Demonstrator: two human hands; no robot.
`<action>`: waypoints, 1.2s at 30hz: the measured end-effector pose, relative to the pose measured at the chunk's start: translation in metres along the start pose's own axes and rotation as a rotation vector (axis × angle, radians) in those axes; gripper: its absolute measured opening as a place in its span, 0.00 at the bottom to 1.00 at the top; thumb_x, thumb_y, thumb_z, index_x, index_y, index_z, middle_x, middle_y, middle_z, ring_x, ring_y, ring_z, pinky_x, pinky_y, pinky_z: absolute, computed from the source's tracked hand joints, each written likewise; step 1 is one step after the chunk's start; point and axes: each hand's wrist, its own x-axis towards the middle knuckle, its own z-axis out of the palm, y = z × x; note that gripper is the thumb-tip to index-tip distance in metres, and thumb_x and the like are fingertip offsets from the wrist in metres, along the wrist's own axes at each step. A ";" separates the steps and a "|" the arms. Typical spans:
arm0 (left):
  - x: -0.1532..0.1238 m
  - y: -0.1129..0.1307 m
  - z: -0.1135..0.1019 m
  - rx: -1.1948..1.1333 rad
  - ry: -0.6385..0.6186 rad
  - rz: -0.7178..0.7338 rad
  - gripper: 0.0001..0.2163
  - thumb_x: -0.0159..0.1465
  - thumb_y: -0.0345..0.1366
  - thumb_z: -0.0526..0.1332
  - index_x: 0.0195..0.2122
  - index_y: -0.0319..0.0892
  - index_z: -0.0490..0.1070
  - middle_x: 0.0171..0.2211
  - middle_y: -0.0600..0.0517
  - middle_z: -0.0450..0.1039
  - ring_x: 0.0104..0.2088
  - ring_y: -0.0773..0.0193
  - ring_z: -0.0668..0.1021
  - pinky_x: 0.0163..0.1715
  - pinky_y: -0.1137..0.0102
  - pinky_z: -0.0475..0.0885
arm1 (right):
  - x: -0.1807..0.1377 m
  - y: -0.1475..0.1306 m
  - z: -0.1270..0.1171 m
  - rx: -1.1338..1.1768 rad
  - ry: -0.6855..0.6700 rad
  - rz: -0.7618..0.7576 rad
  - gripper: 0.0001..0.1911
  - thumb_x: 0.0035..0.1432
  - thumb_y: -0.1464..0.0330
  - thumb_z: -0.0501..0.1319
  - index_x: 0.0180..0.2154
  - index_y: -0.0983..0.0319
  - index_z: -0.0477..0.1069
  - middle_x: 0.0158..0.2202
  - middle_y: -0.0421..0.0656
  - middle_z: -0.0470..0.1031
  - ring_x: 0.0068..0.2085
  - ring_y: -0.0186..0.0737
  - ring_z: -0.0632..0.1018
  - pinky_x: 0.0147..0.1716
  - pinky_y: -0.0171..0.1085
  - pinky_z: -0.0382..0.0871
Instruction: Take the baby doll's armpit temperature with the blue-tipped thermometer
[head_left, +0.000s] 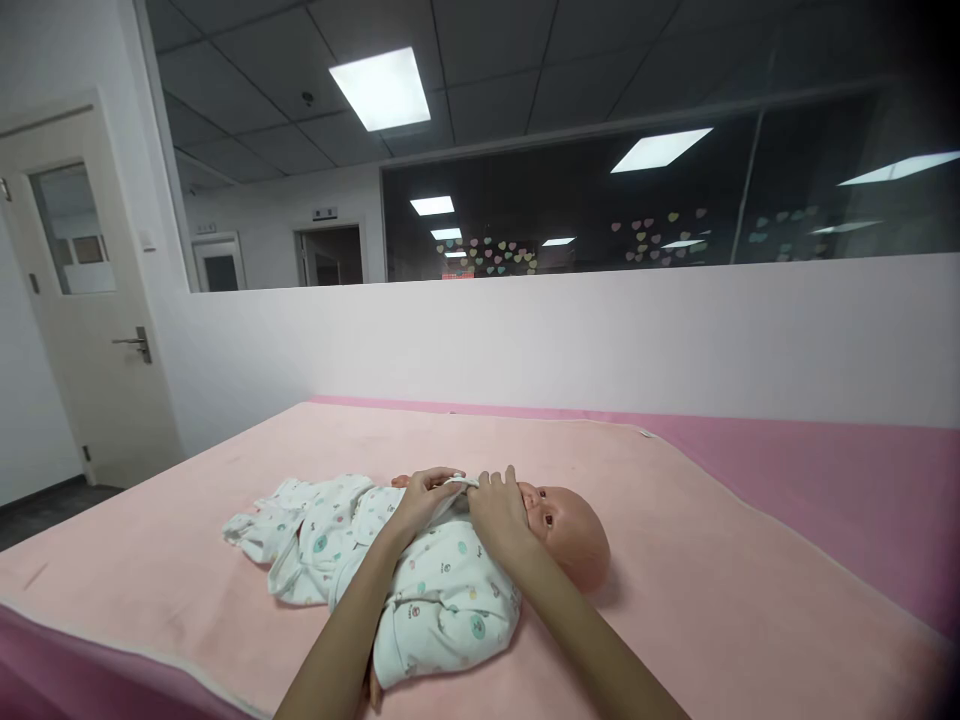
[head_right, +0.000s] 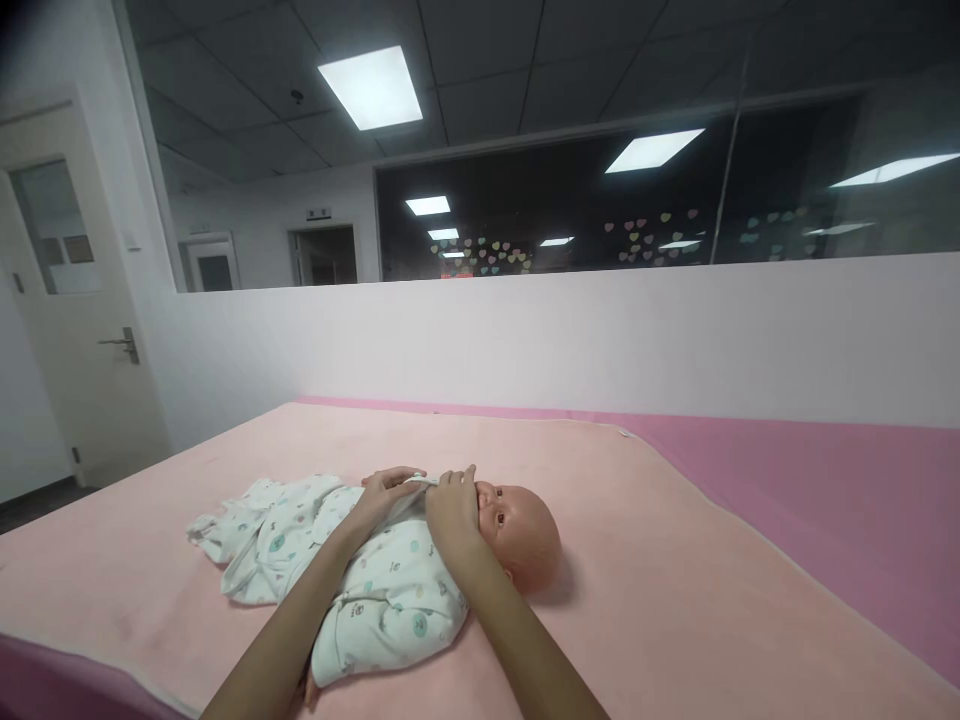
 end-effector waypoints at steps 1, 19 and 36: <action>0.000 -0.001 0.000 0.002 -0.015 0.010 0.14 0.49 0.39 0.63 0.35 0.37 0.75 0.33 0.47 0.76 0.34 0.61 0.75 0.35 0.70 0.66 | 0.003 -0.002 0.003 -0.012 -0.019 0.016 0.15 0.54 0.77 0.49 0.37 0.65 0.72 0.39 0.54 0.72 0.41 0.48 0.71 0.49 0.52 0.48; -0.007 0.012 -0.005 0.005 -0.146 0.014 0.14 0.53 0.43 0.58 0.31 0.38 0.76 0.32 0.48 0.75 0.36 0.59 0.73 0.37 0.69 0.66 | -0.048 0.058 -0.068 0.541 0.137 0.146 0.13 0.55 0.69 0.49 0.23 0.60 0.68 0.24 0.45 0.72 0.27 0.39 0.71 0.29 0.36 0.57; -0.005 0.006 -0.021 -0.852 0.045 0.183 0.12 0.38 0.39 0.70 0.23 0.44 0.73 0.22 0.56 0.69 0.22 0.73 0.67 0.30 0.71 0.66 | -0.036 0.044 -0.064 1.443 0.120 0.103 0.21 0.54 0.54 0.52 0.38 0.63 0.70 0.38 0.46 0.73 0.26 0.32 0.73 0.23 0.32 0.64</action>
